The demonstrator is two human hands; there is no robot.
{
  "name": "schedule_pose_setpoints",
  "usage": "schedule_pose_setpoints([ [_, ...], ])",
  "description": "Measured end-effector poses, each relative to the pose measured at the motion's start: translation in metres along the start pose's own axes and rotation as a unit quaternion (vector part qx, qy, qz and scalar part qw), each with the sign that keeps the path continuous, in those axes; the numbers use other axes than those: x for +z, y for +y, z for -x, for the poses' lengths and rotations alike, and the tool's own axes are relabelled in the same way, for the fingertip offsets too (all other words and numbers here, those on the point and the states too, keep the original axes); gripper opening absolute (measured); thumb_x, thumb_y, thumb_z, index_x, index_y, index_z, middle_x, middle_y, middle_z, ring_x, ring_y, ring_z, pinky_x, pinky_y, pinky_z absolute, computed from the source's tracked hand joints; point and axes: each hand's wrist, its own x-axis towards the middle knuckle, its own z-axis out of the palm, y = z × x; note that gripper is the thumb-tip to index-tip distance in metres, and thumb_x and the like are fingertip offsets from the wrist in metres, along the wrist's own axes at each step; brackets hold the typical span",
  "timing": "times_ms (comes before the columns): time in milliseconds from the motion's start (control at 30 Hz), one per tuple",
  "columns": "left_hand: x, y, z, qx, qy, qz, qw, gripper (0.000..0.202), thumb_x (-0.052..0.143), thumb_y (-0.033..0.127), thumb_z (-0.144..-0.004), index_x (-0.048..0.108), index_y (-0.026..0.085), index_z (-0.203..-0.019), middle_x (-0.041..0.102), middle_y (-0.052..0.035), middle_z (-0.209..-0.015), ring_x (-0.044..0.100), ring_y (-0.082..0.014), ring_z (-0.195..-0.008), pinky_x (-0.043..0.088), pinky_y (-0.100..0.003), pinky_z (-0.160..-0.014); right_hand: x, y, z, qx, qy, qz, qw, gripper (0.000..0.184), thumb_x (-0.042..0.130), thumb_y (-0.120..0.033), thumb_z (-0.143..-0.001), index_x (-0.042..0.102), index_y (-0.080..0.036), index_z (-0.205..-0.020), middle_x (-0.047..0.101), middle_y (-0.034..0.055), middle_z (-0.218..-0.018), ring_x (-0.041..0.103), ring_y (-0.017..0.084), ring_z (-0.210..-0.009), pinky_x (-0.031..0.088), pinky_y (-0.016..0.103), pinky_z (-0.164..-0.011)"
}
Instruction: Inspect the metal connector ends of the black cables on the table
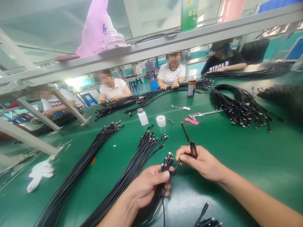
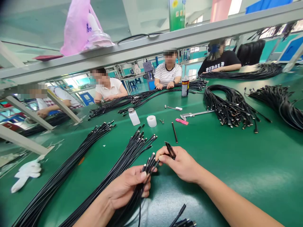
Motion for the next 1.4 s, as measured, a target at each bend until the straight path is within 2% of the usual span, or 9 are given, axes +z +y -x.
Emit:
schedule_pose_setpoints([
  [167, -0.007, 0.001, -0.004, 0.011, 0.047, 0.012, 0.999, 0.034, 0.081, 0.024, -0.075, 0.065, 0.01, -0.101, 0.031, 0.0125, -0.044, 0.023, -0.002, -0.036, 0.021, -0.017, -0.039, 0.003, -0.003, 0.002, 0.071, -0.125, -0.029, 0.989, 0.031, 0.062, -0.044, -0.089, 0.072, -0.014, -0.085, 0.062, -0.0001, -0.063, 0.043, 0.009, -0.048, 0.034, 0.021, -0.046],
  [267, -0.001, -0.006, -0.005, 0.021, 0.066, 0.002, 0.998, 0.027, 0.075, 0.032, -0.082, 0.067, 0.009, -0.092, 0.046, 0.0057, -0.049, 0.041, -0.0058, -0.039, 0.033, -0.018, -0.041, 0.017, 0.002, 0.0, 0.084, -0.068, -0.025, 0.994, 0.024, 0.06, -0.035, -0.091, 0.07, -0.015, -0.084, 0.065, 0.0009, -0.069, 0.054, 0.012, -0.061, 0.042, 0.022, -0.059],
  [400, 0.006, -0.014, -0.006, 0.029, 0.078, -0.003, 0.997, 0.032, 0.078, 0.037, -0.079, 0.065, 0.008, -0.089, 0.067, -0.0113, -0.084, 0.068, -0.0194, -0.07, 0.053, -0.029, -0.062, 0.036, 0.011, -0.001, 0.087, -0.003, -0.002, 0.996, 0.016, 0.061, -0.029, -0.089, 0.07, -0.016, -0.084, 0.069, 0.0025, -0.077, 0.061, 0.016, -0.073, 0.046, 0.026, -0.07],
  [600, 0.0, -0.014, -0.01, 0.049, 0.079, -0.007, 0.996, 0.038, 0.08, 0.039, -0.077, 0.058, 0.008, -0.069, 0.05, 0.0026, -0.055, 0.028, 0.0004, -0.037, 0.016, -0.016, -0.037, 0.042, 0.019, 0.0, 0.1, 0.081, 0.046, 0.991, 0.019, 0.063, -0.034, -0.087, 0.068, -0.018, -0.095, 0.062, 0.0004, -0.072, 0.056, 0.016, -0.068, 0.043, 0.027, -0.065],
  [733, -0.002, -0.012, -0.01, 0.06, 0.092, -0.002, 0.994, 0.032, 0.079, 0.035, -0.078, 0.062, 0.009, -0.086, 0.057, 0.0003, -0.065, 0.027, 0.0009, -0.037, 0.014, -0.017, -0.038, 0.023, 0.018, -0.003, 0.106, 0.117, 0.064, 0.985, 0.04, 0.048, -0.05, -0.095, 0.057, -0.019, -0.12, 0.054, -0.0003, -0.076, 0.051, 0.016, -0.069, 0.042, 0.028, -0.065],
  [833, -0.004, -0.011, -0.01, 0.066, 0.101, 0.004, 0.993, 0.033, 0.079, 0.034, -0.078, 0.062, 0.009, -0.091, 0.061, -0.0022, -0.076, 0.029, 0.0015, -0.039, 0.014, -0.016, -0.038, 0.016, 0.011, -0.002, 0.106, 0.083, 0.064, 0.989, 0.046, 0.035, -0.056, -0.099, 0.059, -0.022, -0.115, 0.05, -0.0016, -0.07, 0.046, 0.014, -0.06, 0.039, 0.026, -0.057],
  [1033, -0.008, -0.013, -0.011, 0.079, 0.12, 0.01, 0.99, 0.032, 0.079, 0.034, -0.078, 0.063, 0.009, -0.092, 0.063, -0.005, -0.08, 0.049, -0.0052, -0.047, 0.032, -0.017, -0.041, 0.031, 0.003, 0.011, 0.098, 0.062, 0.076, 0.99, 0.041, 0.036, -0.05, -0.101, 0.061, -0.02, -0.087, 0.052, -0.0002, -0.071, 0.048, 0.014, -0.062, 0.042, 0.025, -0.058],
  [1267, -0.006, -0.012, -0.009, 0.056, 0.132, 0.015, 0.99, 0.029, 0.078, 0.034, -0.08, 0.065, 0.01, -0.093, 0.065, -0.006, -0.082, 0.06, -0.0098, -0.061, 0.05, -0.021, -0.058, 0.039, 0.006, 0.022, 0.037, 0.047, 0.124, 0.99, 0.03, 0.042, -0.035, -0.102, 0.068, -0.027, -0.115, 0.069, 0.004, -0.099, 0.062, 0.019, -0.093, 0.048, 0.031, -0.085],
  [1400, -0.004, -0.01, -0.008, 0.049, 0.14, 0.021, 0.989, 0.029, 0.079, 0.033, -0.079, 0.066, 0.011, -0.093, 0.066, -0.0066, -0.082, 0.062, -0.0115, -0.063, 0.051, -0.022, -0.059, 0.039, 0.01, 0.024, 0.03, 0.062, 0.149, 0.986, 0.029, 0.046, -0.033, -0.101, 0.066, -0.03, -0.122, 0.069, 0.0038, -0.101, 0.063, 0.019, -0.091, 0.051, 0.032, -0.083],
])
